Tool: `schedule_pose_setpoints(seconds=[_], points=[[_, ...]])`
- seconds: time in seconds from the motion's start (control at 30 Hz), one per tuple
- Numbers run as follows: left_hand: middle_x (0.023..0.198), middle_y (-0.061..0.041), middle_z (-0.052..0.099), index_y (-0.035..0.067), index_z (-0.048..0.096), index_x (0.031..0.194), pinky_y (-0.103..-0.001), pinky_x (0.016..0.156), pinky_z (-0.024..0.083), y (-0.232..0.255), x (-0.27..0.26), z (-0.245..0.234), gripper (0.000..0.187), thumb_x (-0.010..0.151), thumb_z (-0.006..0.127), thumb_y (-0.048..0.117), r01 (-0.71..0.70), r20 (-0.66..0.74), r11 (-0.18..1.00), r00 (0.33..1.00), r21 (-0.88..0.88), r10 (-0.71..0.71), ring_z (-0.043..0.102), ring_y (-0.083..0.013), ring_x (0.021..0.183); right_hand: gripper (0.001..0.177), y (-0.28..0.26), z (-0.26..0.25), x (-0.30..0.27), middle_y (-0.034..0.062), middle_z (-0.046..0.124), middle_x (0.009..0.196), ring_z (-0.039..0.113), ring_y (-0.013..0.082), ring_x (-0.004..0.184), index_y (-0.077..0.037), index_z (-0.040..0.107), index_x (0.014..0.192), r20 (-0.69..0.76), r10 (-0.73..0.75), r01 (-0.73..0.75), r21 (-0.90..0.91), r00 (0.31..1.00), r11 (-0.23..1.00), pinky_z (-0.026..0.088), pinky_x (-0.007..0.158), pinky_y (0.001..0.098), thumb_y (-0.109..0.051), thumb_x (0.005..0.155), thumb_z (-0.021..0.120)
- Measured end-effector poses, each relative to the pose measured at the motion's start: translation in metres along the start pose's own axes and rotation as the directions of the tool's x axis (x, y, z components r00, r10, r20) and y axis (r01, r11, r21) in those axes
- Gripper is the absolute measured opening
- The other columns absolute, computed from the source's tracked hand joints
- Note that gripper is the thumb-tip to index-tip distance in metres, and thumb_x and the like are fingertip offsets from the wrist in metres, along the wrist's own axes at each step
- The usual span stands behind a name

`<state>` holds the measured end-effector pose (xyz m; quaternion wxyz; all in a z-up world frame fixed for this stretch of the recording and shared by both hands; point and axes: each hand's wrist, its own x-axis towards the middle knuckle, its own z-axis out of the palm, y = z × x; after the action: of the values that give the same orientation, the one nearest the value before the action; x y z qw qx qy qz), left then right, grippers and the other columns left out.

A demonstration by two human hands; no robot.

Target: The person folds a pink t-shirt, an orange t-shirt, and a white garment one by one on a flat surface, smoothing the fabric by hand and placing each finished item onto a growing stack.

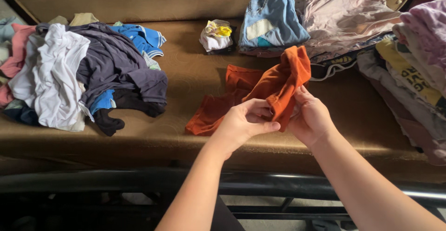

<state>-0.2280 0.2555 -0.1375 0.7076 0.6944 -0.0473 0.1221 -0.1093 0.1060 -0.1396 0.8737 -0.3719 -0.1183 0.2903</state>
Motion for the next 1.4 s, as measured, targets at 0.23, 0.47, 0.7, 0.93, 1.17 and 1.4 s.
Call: schedule_pose_setpoints(seconds=[0.23,0.47,0.7,0.93,1.17,1.4], points=[[0.101,-0.012,0.07,-0.007,0.066,0.116,-0.032,0.078,0.061,0.001,0.031,0.01,0.03,0.101,0.068,0.02,0.107,-0.131,0.981,0.983,-0.162,-0.129,0.071,-0.016,0.085,0.039,0.015,-0.011,0.002,0.0102,0.067,0.127,0.065,0.0261,0.114,-0.007,0.057,0.134,0.065,0.141,-0.144,0.035,0.988,0.989,0.051,0.103,0.0489,-0.03,0.109,0.037],[0.113,-0.007,0.069,0.005,0.062,0.131,-0.026,0.087,0.056,-0.02,0.029,-0.007,0.051,0.082,0.077,0.001,-0.158,-0.115,0.971,0.977,0.181,0.18,0.064,-0.0095,0.094,0.038,0.009,-0.037,0.008,0.0074,0.068,0.13,0.066,0.0213,0.116,-0.009,0.06,0.131,-0.09,0.145,-0.135,0.111,0.985,0.985,0.053,0.103,0.0409,-0.03,0.106,0.041],[0.106,-0.017,0.078,0.001,0.061,0.128,-0.047,0.073,0.056,-0.038,0.009,0.014,0.032,0.101,0.059,0.019,0.404,-0.077,0.904,0.914,0.137,-0.397,0.068,-0.0336,0.075,0.037,-0.01,-0.05,0.009,0.0118,0.067,0.138,0.064,0.0273,0.13,-0.002,0.062,0.135,-0.003,-0.046,0.04,0.56,0.999,0.828,0.05,0.114,0.0402,-0.029,0.116,0.047],[0.117,-0.016,0.066,0.002,0.049,0.129,-0.035,0.087,0.057,-0.059,0.029,0.03,0.05,0.087,0.074,0.015,-0.041,-0.183,0.941,0.977,0.336,0.108,0.07,-0.0214,0.101,0.046,0.006,-0.014,-0.022,0.0036,0.064,0.139,0.06,0.0248,0.129,-0.018,0.056,0.137,-0.14,0.093,-0.058,0.232,0.986,0.971,0.043,0.108,0.0464,-0.043,0.103,0.036],[0.1,-0.014,0.075,0.004,0.053,0.119,-0.037,0.08,0.059,-0.053,0.042,0.036,0.041,0.083,0.071,0.011,0.083,-0.243,0.931,0.97,0.357,0.007,0.078,-0.0254,0.088,0.044,-0.003,-0.031,-0.014,0.0069,0.062,0.138,0.06,0.0235,0.121,-0.016,0.052,0.14,-0.039,0.179,-0.175,0.087,0.983,0.981,0.046,0.102,0.0441,-0.037,0.108,0.032],[0.127,-0.021,0.058,-0.002,0.056,0.127,-0.045,0.1,0.046,-0.085,0.031,0.04,0.064,0.078,0.086,0.026,-0.07,-0.201,0.608,0.909,0.791,0.365,0.053,-0.0377,0.121,0.042,0.012,-0.058,-0.006,0.0069,0.062,0.138,0.062,0.0224,0.121,-0.014,0.052,0.14,-0.149,0.186,-0.183,0.039,0.971,0.982,0.051,0.099,0.0422,-0.032,0.108,0.031]])
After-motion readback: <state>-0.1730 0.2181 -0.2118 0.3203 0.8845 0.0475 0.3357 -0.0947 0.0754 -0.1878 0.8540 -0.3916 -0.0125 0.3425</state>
